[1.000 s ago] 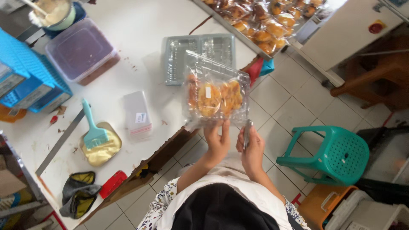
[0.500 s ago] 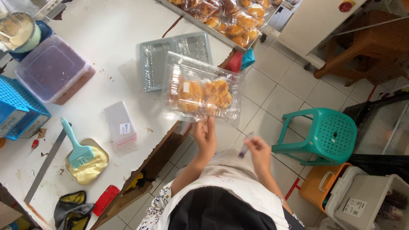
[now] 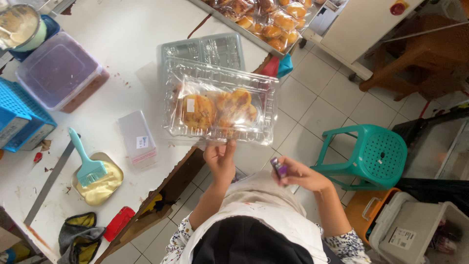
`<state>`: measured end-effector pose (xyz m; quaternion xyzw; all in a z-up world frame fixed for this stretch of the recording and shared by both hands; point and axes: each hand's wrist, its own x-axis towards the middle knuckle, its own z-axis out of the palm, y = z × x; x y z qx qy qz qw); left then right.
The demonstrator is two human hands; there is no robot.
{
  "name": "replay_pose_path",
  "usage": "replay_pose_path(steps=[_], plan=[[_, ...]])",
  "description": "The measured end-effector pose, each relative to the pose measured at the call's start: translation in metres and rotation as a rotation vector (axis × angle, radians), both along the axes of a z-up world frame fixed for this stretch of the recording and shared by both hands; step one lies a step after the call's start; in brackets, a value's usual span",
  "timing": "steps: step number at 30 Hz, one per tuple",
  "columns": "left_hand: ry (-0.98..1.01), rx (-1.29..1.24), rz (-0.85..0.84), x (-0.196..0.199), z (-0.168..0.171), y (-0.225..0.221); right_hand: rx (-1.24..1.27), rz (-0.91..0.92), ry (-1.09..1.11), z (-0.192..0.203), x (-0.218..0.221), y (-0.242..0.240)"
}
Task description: The person picks up wrapped pastries from a metal tray and places them into a transparent plastic container, then uses a handheld tape dispenser to seal the lid shut.
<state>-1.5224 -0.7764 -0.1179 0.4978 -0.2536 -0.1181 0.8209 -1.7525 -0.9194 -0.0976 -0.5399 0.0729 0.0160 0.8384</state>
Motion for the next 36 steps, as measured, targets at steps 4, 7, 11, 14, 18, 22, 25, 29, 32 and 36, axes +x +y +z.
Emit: replay_pose_path(steps=[4, 7, 11, 14, 18, 22, 25, 29, 32, 36], plan=[[0.014, -0.058, -0.018, -0.002, 0.015, 0.011, 0.285, -0.249, -0.132, 0.021, 0.03, 0.016], [0.025, -0.087, -0.019, -0.003, 0.025, 0.011, 0.175, -0.324, -0.113, 0.046, 0.049, 0.024], [0.105, 0.041, -0.037, -0.005, 0.018, 0.017, 0.094, -0.339, -0.125, 0.07, 0.059, 0.028], [0.01, 0.13, -0.018, -0.012, 0.002, 0.017, 0.102, -0.416, -0.066, 0.063, 0.06, 0.03], [0.009, 0.126, -0.028, -0.017, -0.026, 0.018, 0.069, -0.547, -0.098, 0.038, 0.061, 0.036], [0.046, 0.015, -0.086, -0.015, -0.065, 0.019, 0.141, -0.481, -0.153, 0.025, 0.062, 0.039], [0.238, -0.035, -0.168, 0.026, -0.043, 0.035, 0.163, -0.377, -0.012, 0.028, 0.06, 0.029], [-0.043, 0.036, -0.49, 0.117, 0.044, 0.057, 0.027, -0.515, 0.166, 0.032, 0.055, -0.001], [0.006, 0.262, -0.884, 0.147, 0.064, 0.068, -0.234, -0.302, 0.104, 0.048, 0.066, -0.038], [0.079, 0.428, -1.432, 0.146, 0.064, 0.063, -0.773, 0.228, -0.108, 0.097, 0.118, -0.08]])
